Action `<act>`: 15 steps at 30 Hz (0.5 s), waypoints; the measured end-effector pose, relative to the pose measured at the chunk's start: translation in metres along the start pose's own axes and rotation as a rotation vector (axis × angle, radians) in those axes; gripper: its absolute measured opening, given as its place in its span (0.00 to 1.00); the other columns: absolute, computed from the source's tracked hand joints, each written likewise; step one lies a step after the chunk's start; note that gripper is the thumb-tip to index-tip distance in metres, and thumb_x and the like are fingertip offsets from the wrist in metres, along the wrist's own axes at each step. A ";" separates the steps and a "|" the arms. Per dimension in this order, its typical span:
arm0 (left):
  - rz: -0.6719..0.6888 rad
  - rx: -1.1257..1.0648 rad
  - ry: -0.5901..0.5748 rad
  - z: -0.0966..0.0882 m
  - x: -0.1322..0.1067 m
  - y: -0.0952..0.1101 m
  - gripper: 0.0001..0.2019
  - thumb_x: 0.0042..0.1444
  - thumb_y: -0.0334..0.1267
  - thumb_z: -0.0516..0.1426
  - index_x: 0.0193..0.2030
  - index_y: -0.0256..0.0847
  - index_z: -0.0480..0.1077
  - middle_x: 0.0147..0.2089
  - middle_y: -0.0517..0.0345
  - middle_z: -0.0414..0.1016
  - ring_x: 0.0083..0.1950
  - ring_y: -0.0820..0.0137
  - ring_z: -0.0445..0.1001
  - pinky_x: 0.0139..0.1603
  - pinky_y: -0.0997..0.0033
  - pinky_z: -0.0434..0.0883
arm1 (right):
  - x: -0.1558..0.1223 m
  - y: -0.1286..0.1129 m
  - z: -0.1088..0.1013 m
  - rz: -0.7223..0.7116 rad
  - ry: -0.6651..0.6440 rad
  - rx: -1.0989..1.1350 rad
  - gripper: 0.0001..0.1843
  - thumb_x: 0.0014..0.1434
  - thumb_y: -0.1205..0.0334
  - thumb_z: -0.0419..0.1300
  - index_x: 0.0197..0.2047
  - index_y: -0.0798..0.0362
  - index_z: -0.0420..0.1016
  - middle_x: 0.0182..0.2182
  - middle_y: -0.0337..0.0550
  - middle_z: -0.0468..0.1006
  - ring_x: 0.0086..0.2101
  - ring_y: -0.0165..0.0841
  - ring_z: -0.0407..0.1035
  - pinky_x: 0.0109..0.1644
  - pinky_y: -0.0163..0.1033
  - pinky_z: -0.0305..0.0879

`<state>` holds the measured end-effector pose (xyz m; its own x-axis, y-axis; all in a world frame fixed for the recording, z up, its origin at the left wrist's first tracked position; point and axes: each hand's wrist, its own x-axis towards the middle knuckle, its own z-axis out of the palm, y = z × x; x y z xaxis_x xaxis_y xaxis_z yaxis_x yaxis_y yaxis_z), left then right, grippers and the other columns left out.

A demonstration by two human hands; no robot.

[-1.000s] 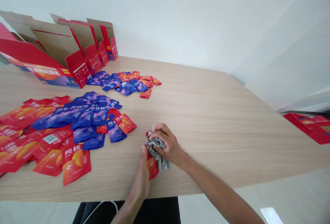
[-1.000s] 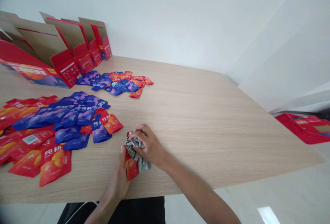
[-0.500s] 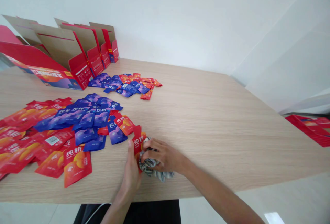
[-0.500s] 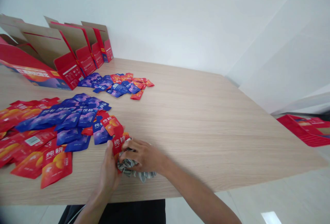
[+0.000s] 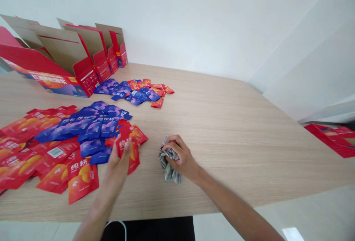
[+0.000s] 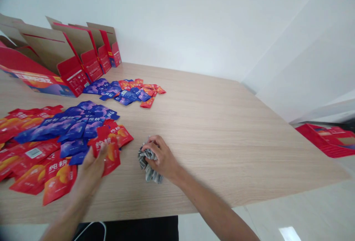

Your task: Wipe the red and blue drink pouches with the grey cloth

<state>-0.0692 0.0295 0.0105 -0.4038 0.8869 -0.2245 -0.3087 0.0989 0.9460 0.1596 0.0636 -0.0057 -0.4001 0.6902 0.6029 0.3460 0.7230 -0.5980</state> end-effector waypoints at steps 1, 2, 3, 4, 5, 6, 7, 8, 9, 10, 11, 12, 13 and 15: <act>0.073 0.132 -0.004 -0.008 0.014 0.017 0.28 0.55 0.51 0.69 0.61 0.45 0.73 0.47 0.56 0.85 0.46 0.62 0.82 0.59 0.58 0.75 | 0.000 0.000 0.001 -0.006 -0.007 0.000 0.07 0.65 0.65 0.61 0.47 0.49 0.76 0.45 0.47 0.71 0.45 0.38 0.71 0.49 0.44 0.75; 0.116 0.252 0.020 -0.016 0.028 0.035 0.26 0.56 0.47 0.69 0.60 0.46 0.73 0.46 0.59 0.84 0.44 0.63 0.81 0.60 0.56 0.74 | -0.001 -0.001 0.001 -0.012 -0.015 -0.001 0.07 0.65 0.65 0.61 0.47 0.49 0.76 0.45 0.48 0.71 0.45 0.39 0.71 0.49 0.44 0.75; 0.167 0.380 0.074 -0.022 0.040 0.054 0.24 0.57 0.44 0.69 0.59 0.46 0.73 0.43 0.62 0.83 0.44 0.63 0.81 0.61 0.53 0.72 | -0.001 -0.002 0.001 -0.018 -0.023 -0.002 0.07 0.65 0.65 0.61 0.47 0.49 0.75 0.46 0.48 0.71 0.46 0.39 0.71 0.50 0.44 0.75; 0.203 0.543 0.101 -0.028 0.052 0.071 0.20 0.57 0.41 0.68 0.55 0.44 0.74 0.39 0.64 0.81 0.45 0.62 0.81 0.63 0.49 0.71 | -0.001 -0.002 0.001 -0.022 -0.029 -0.002 0.08 0.65 0.65 0.61 0.47 0.49 0.75 0.46 0.48 0.71 0.46 0.39 0.71 0.50 0.45 0.75; 0.229 0.702 0.128 -0.032 0.062 0.087 0.16 0.57 0.41 0.68 0.50 0.41 0.74 0.38 0.64 0.79 0.49 0.58 0.80 0.64 0.46 0.69 | -0.001 -0.003 0.001 -0.023 -0.032 -0.004 0.08 0.64 0.67 0.61 0.47 0.49 0.75 0.46 0.48 0.71 0.47 0.39 0.71 0.51 0.45 0.75; 0.248 0.817 0.150 -0.035 0.070 0.100 0.14 0.58 0.41 0.67 0.47 0.39 0.73 0.39 0.64 0.78 0.55 0.54 0.79 0.66 0.44 0.66 | -0.001 -0.003 0.001 -0.019 -0.035 -0.006 0.10 0.63 0.68 0.61 0.47 0.49 0.75 0.46 0.48 0.71 0.47 0.39 0.70 0.51 0.45 0.75; 0.260 0.905 0.154 -0.038 0.078 0.110 0.14 0.59 0.44 0.66 0.45 0.38 0.71 0.43 0.63 0.78 0.61 0.51 0.76 0.68 0.42 0.63 | -0.001 -0.004 0.001 -0.016 -0.035 -0.006 0.11 0.62 0.70 0.62 0.47 0.49 0.75 0.46 0.48 0.71 0.48 0.39 0.70 0.51 0.45 0.75; 0.272 0.971 0.153 -0.041 0.085 0.118 0.16 0.60 0.47 0.65 0.44 0.37 0.70 0.48 0.62 0.78 0.66 0.48 0.71 0.69 0.42 0.60 | -0.001 -0.004 0.001 -0.012 -0.035 -0.005 0.11 0.61 0.71 0.62 0.47 0.49 0.75 0.46 0.48 0.71 0.48 0.39 0.70 0.52 0.45 0.75; 0.280 1.012 0.150 -0.043 0.092 0.123 0.19 0.60 0.51 0.64 0.45 0.36 0.69 0.54 0.61 0.77 0.70 0.46 0.67 0.71 0.42 0.58 | -0.001 -0.004 0.001 -0.008 -0.035 -0.002 0.12 0.61 0.72 0.62 0.47 0.50 0.75 0.46 0.48 0.71 0.48 0.39 0.70 0.52 0.45 0.75; 0.283 1.041 0.137 -0.046 0.099 0.125 0.22 0.59 0.54 0.63 0.45 0.36 0.68 0.59 0.60 0.76 0.72 0.44 0.63 0.72 0.42 0.55 | 0.000 -0.003 0.001 -0.007 -0.034 0.003 0.13 0.60 0.73 0.62 0.47 0.50 0.75 0.46 0.48 0.71 0.48 0.39 0.70 0.52 0.45 0.75; 0.282 1.054 0.125 -0.049 0.105 0.125 0.25 0.57 0.57 0.63 0.45 0.36 0.68 0.63 0.58 0.74 0.74 0.42 0.60 0.73 0.42 0.53 | 0.000 -0.003 0.001 -0.008 -0.032 0.010 0.13 0.60 0.73 0.62 0.47 0.50 0.75 0.46 0.48 0.71 0.48 0.39 0.70 0.52 0.44 0.75; 0.276 1.047 0.120 -0.053 0.112 0.124 0.27 0.55 0.59 0.65 0.46 0.36 0.68 0.66 0.57 0.72 0.75 0.40 0.58 0.73 0.41 0.51 | 0.000 -0.003 0.001 -0.010 -0.030 0.016 0.13 0.60 0.73 0.62 0.47 0.50 0.75 0.47 0.48 0.71 0.48 0.39 0.70 0.52 0.44 0.75; 0.263 1.027 0.125 -0.057 0.118 0.122 0.30 0.52 0.61 0.67 0.47 0.37 0.69 0.69 0.55 0.71 0.76 0.38 0.56 0.74 0.41 0.49 | 0.000 -0.002 0.001 -0.012 -0.028 0.021 0.13 0.60 0.73 0.62 0.47 0.50 0.75 0.47 0.48 0.70 0.49 0.39 0.70 0.52 0.44 0.75; 0.255 1.002 0.148 -0.064 0.129 0.116 0.35 0.48 0.62 0.69 0.53 0.38 0.70 0.73 0.54 0.67 0.78 0.35 0.50 0.75 0.38 0.43 | 0.000 -0.002 0.001 -0.016 -0.022 0.026 0.13 0.60 0.72 0.62 0.47 0.50 0.75 0.47 0.48 0.70 0.49 0.39 0.70 0.52 0.43 0.75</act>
<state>-0.2120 0.1261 0.0762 -0.4788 0.8767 0.0464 0.6290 0.3057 0.7148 0.1581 0.0624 -0.0046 -0.4241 0.6774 0.6010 0.3172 0.7327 -0.6021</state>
